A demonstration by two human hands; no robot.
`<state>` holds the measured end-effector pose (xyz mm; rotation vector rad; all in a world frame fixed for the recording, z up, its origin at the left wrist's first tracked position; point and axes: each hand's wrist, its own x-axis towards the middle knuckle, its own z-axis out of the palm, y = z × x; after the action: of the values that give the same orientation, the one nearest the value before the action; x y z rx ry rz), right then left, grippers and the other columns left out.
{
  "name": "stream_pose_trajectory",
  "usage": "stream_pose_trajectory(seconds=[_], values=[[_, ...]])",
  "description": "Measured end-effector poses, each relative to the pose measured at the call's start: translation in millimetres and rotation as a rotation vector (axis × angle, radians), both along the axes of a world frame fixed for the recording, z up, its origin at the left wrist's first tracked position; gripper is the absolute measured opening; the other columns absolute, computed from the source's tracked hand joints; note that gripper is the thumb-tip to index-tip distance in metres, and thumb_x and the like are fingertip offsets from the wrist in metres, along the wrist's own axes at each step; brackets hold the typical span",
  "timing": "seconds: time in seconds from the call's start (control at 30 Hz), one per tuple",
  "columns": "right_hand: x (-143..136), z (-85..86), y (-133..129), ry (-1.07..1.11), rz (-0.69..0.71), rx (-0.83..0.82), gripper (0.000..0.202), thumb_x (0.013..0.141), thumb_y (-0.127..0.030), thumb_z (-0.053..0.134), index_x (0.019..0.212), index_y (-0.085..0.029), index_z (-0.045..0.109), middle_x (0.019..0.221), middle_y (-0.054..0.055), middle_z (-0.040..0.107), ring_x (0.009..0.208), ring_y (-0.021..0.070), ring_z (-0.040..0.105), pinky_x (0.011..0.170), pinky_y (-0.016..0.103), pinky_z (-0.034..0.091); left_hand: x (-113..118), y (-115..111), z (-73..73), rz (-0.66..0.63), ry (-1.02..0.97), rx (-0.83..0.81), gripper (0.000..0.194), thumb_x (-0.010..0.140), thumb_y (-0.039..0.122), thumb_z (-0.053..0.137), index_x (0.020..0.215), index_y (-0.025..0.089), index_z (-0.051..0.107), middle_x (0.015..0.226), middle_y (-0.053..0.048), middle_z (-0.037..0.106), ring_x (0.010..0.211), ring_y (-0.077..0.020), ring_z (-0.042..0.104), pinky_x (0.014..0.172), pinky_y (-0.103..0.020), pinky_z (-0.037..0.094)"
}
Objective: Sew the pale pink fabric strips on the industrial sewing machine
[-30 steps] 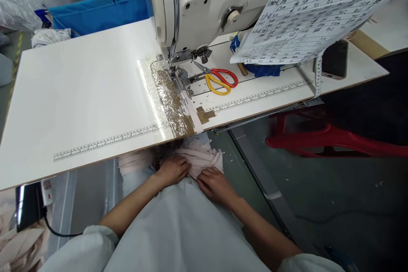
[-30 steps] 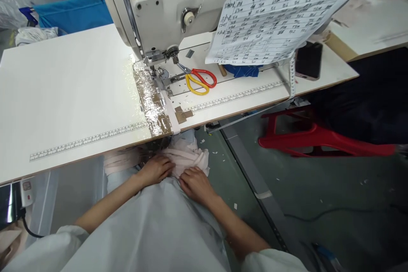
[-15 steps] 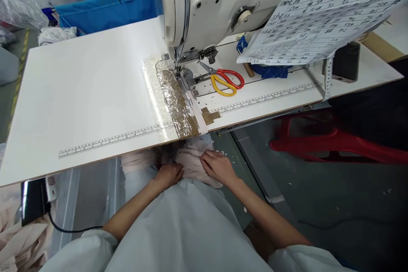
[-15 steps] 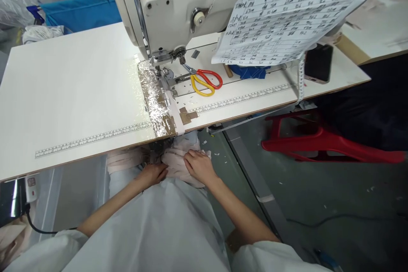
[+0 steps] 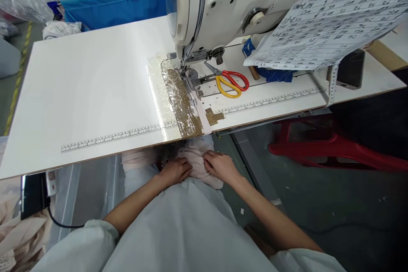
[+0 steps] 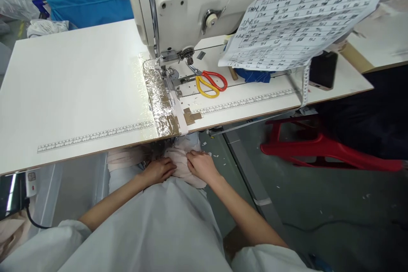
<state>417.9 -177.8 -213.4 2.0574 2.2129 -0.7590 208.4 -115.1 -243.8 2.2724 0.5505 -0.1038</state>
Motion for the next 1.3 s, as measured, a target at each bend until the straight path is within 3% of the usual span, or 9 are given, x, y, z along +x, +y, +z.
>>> stream_pose_trajectory(seconds=[0.23, 0.47, 0.7, 0.77, 0.83, 0.93, 1.07, 1.17, 1.3], values=[[7.6, 21.3, 0.8, 0.121, -0.256, 0.004, 0.011, 0.082, -0.02, 0.047, 0.078, -0.019, 0.057, 0.066, -0.001, 0.062, 0.057, 0.0143, 0.056, 0.052, 0.021, 0.036, 8.4, -1.9, 18.4, 0.153, -0.08, -0.135, 0.036, 0.097, 0.029, 0.037, 0.082, 0.013, 0.066, 0.092, -0.009, 0.063, 0.092, -0.0189, 0.058, 0.084, -0.029, 0.046], [-6.6, 39.7, -14.8, 0.15, -0.328, 0.083, 0.013, 0.08, -0.024, 0.045, 0.071, -0.021, 0.054, 0.068, 0.001, 0.063, 0.054, 0.0147, 0.053, 0.051, 0.024, 0.03, 24.2, -11.9, 34.0, 0.373, -0.046, -0.879, 0.045, 0.091, 0.05, 0.041, 0.08, 0.013, 0.065, 0.071, -0.004, 0.065, 0.066, -0.0144, 0.057, 0.065, -0.025, 0.046], [-32.9, 75.0, -35.1, 0.349, -0.138, 0.278, 0.02, 0.092, -0.023, 0.041, 0.082, -0.022, 0.057, 0.077, 0.002, 0.066, 0.066, 0.0169, 0.06, 0.06, 0.028, 0.041, 21.6, -10.5, 67.2, 0.8, -0.301, -1.16, 0.042, 0.079, 0.059, 0.053, 0.076, 0.017, 0.049, 0.073, -0.004, 0.062, 0.071, -0.0147, 0.058, 0.073, -0.028, 0.048], [-37.0, 86.8, -32.3, 0.405, -0.146, 0.437, 0.018, 0.095, -0.021, 0.042, 0.089, -0.022, 0.06, 0.082, 0.004, 0.066, 0.075, 0.0182, 0.061, 0.069, 0.03, 0.045, 12.5, -8.3, 84.5, 0.735, -0.287, -1.16, 0.043, 0.081, 0.06, 0.051, 0.072, 0.019, 0.043, 0.058, 0.001, 0.053, 0.055, -0.0106, 0.05, 0.06, -0.024, 0.043], [-38.3, 94.5, -24.5, 0.531, -0.165, 0.504, 0.017, 0.096, -0.021, 0.043, 0.097, -0.021, 0.06, 0.09, 0.007, 0.066, 0.086, 0.02, 0.06, 0.078, 0.033, 0.047, 1.9, -4.3, 106.0, 0.468, -0.163, -1.094, 0.042, 0.086, 0.057, 0.047, 0.069, 0.019, 0.041, 0.049, 0.004, 0.046, 0.046, -0.0081, 0.04, 0.05, -0.021, 0.034], [-35.3, 97.7, -10.2, 0.814, 0.032, 0.3, 0.022, 0.099, -0.029, 0.04, 0.1, -0.02, 0.06, 0.096, 0.007, 0.064, 0.095, 0.0201, 0.058, 0.1, 0.042, 0.042, -12.0, 5.5, 142.0, 0.13, -0.035, -0.9, 0.037, 0.092, 0.047, 0.043, 0.069, 0.018, 0.046, 0.057, 0.002, 0.051, 0.05, -0.0083, 0.04, 0.05, -0.021, 0.032], [-14.0, 104.4, -1.3, 1.003, 0.152, 0.15, 0.03, 0.099, -0.037, 0.047, 0.076, -0.02, 0.057, 0.069, -0.001, 0.057, 0.067, 0.0141, 0.056, 0.106, 0.044, 0.037, -36.6, 25.4, 179.3, 0.187, -0.182, -0.602, 0.032, 0.092, 0.037, 0.048, 0.067, 0.017, 0.052, 0.071, 0.0, 0.052, 0.068, -0.0114, 0.047, 0.064, -0.023, 0.037], [20.6, 122.1, 0.8, 0.915, 0.159, 0.152, 0.024, 0.097, -0.032, 0.053, 0.077, -0.021, 0.06, 0.067, -0.001, 0.059, 0.065, 0.0142, 0.056, 0.079, 0.03, 0.05, -70.4, 46.4, 194.8, 0.309, -0.253, -0.587, 0.035, 0.087, 0.039, 0.057, 0.06, 0.018, 0.051, 0.062, 0.001, 0.047, 0.06, -0.0113, 0.044, 0.058, -0.024, 0.035], [74.6, 149.3, 13.8, 0.642, 0.103, 0.286, 0.017, 0.094, -0.034, 0.058, 0.087, -0.023, 0.068, 0.078, 0.002, 0.068, 0.066, 0.0138, 0.062, 0.057, 0.022, 0.046, -124.0, 83.7, 212.6, 0.393, -0.095, -0.508, 0.031, 0.077, 0.041, 0.064, 0.059, 0.018, 0.054, 0.053, 0.003, 0.047, 0.049, -0.0095, 0.041, 0.047, -0.02, 0.031]])
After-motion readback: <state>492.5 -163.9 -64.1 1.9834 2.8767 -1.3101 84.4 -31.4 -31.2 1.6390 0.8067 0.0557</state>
